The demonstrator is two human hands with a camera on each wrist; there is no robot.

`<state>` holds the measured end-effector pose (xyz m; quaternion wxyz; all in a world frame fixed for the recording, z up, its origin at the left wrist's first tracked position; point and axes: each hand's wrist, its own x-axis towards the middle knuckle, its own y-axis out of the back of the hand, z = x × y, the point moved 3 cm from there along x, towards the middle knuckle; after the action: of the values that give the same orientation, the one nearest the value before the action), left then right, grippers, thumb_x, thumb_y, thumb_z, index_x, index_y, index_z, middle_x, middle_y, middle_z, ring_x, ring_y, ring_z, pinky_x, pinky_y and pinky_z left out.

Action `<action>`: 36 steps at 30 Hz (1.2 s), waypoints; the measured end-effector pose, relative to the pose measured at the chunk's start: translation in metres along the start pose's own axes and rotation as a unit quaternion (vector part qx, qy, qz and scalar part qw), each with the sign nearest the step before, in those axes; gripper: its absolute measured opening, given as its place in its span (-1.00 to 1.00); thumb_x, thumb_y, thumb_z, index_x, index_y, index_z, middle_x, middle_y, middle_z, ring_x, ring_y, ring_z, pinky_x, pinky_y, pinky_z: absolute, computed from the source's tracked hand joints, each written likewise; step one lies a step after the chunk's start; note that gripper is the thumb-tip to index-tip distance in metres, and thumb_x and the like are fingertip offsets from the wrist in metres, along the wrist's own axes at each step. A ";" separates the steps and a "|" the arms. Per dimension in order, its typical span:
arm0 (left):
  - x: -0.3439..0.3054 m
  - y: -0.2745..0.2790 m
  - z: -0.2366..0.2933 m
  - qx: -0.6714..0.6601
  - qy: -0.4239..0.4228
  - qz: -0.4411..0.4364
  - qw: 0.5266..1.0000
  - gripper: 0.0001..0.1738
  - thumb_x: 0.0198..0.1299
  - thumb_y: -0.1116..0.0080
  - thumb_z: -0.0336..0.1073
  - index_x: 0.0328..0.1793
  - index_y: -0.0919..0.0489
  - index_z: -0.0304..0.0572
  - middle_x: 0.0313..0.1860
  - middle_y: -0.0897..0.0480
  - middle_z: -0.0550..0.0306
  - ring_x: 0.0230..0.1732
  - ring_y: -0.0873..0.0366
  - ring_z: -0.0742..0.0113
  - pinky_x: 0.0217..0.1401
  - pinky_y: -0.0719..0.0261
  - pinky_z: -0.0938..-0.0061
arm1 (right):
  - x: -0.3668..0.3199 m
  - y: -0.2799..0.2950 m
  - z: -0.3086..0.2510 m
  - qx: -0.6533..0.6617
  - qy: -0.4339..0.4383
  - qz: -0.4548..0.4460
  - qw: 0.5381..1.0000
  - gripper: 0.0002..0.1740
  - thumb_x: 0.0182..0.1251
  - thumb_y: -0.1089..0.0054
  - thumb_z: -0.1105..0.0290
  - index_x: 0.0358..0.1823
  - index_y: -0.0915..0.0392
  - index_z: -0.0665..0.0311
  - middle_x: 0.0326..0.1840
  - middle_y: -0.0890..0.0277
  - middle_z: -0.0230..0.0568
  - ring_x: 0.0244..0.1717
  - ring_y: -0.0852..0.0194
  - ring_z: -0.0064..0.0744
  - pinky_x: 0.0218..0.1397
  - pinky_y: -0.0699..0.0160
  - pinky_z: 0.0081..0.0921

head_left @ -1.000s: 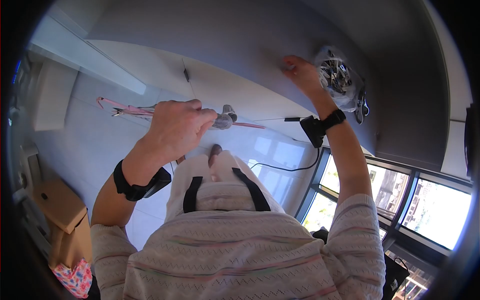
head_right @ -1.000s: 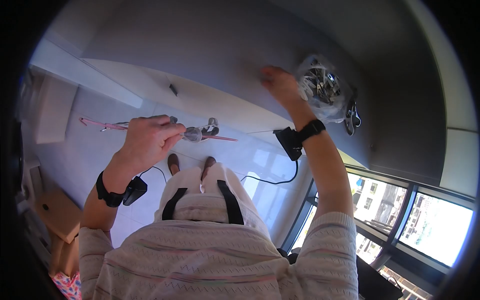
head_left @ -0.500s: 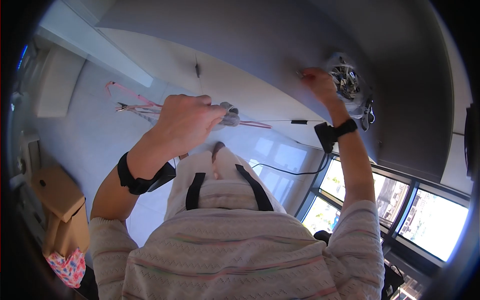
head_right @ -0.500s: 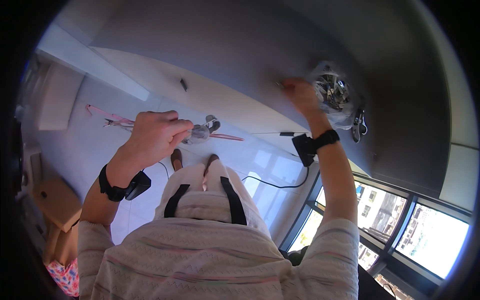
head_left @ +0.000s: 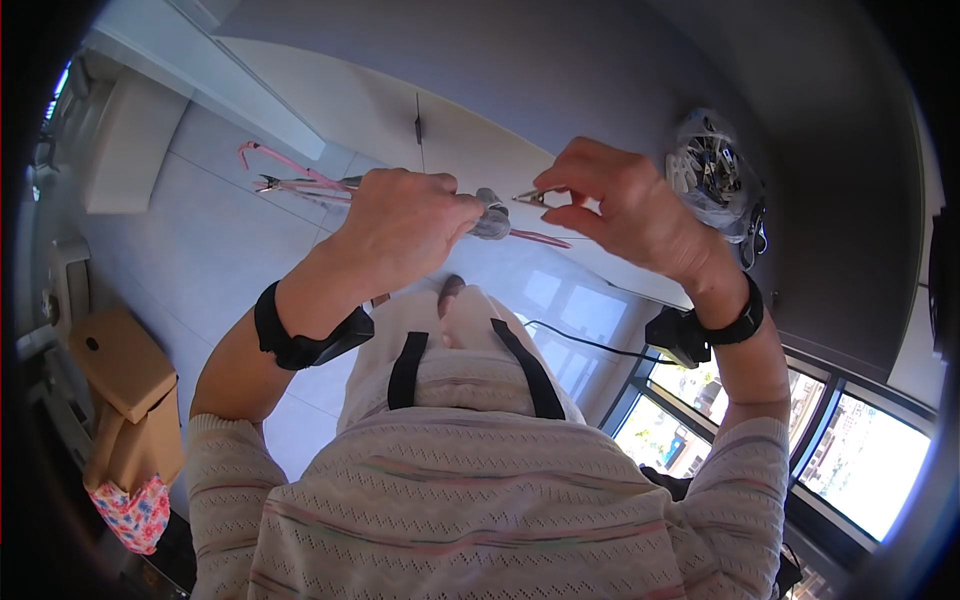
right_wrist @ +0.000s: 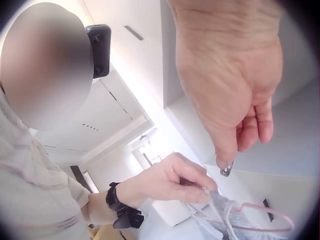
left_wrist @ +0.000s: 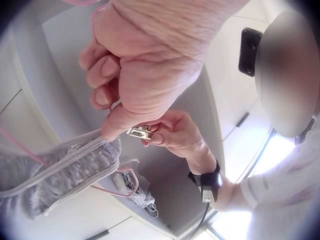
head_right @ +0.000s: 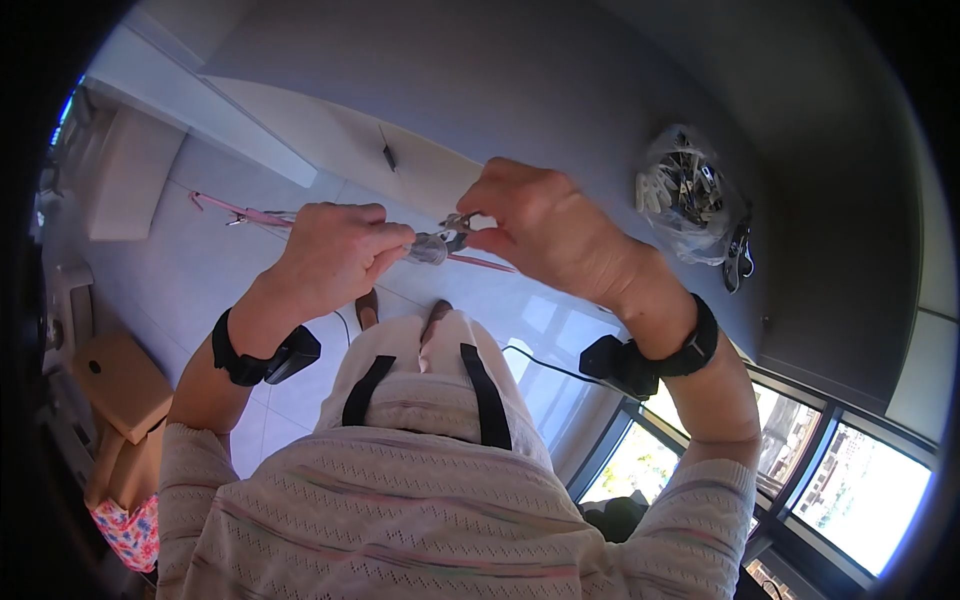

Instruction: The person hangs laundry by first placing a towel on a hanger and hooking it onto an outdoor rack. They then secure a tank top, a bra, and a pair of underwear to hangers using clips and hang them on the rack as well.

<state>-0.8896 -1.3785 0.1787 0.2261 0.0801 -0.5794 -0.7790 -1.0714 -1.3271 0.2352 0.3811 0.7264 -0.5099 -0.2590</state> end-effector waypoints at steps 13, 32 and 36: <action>-0.005 -0.002 0.010 -0.021 -0.003 0.026 0.999 -0.93 0.04 -0.16 -0.27 -0.37 -0.65 0.07 -0.63 -0.50 0.28 -0.59 -0.49 0.33 -0.57 -0.41 0.50 | 0.012 -0.037 -0.021 -0.169 0.023 -0.159 0.972 -0.92 0.02 -0.21 0.48 -0.42 -0.57 0.32 -0.36 -0.46 -0.16 -0.25 -0.51 -0.23 -0.16 -0.52 -0.44; -0.092 -0.046 -0.005 -0.328 0.162 0.166 0.916 -0.87 0.09 -0.07 -0.35 -0.23 -0.55 -0.14 -0.31 -0.58 0.08 -0.21 -0.54 0.12 -0.23 -0.50 0.31 | 0.091 -0.129 -0.114 -0.018 0.044 -0.096 0.994 -0.70 0.16 -0.10 0.28 -0.13 -0.55 0.26 -0.25 -0.57 -0.14 -0.28 -0.53 -0.15 -0.17 -0.46 -0.33; -0.168 -0.014 -0.006 -0.522 0.314 0.016 0.793 -0.86 0.16 0.01 -0.34 -0.21 -0.51 -0.19 -0.26 -0.55 0.04 -0.14 -0.48 0.13 -0.16 -0.43 0.33 | 0.114 -0.201 -0.175 -0.077 0.009 -0.238 0.968 -0.72 0.20 -0.01 0.22 -0.27 -0.59 0.26 -0.39 -0.56 -0.08 -0.32 -0.50 -0.07 -0.22 -0.45 -0.28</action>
<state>-0.7420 -1.3053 0.1407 0.4158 0.1806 0.0166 -0.8912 -0.7896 -1.3453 0.1730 0.3684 0.7976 -0.2974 -0.3739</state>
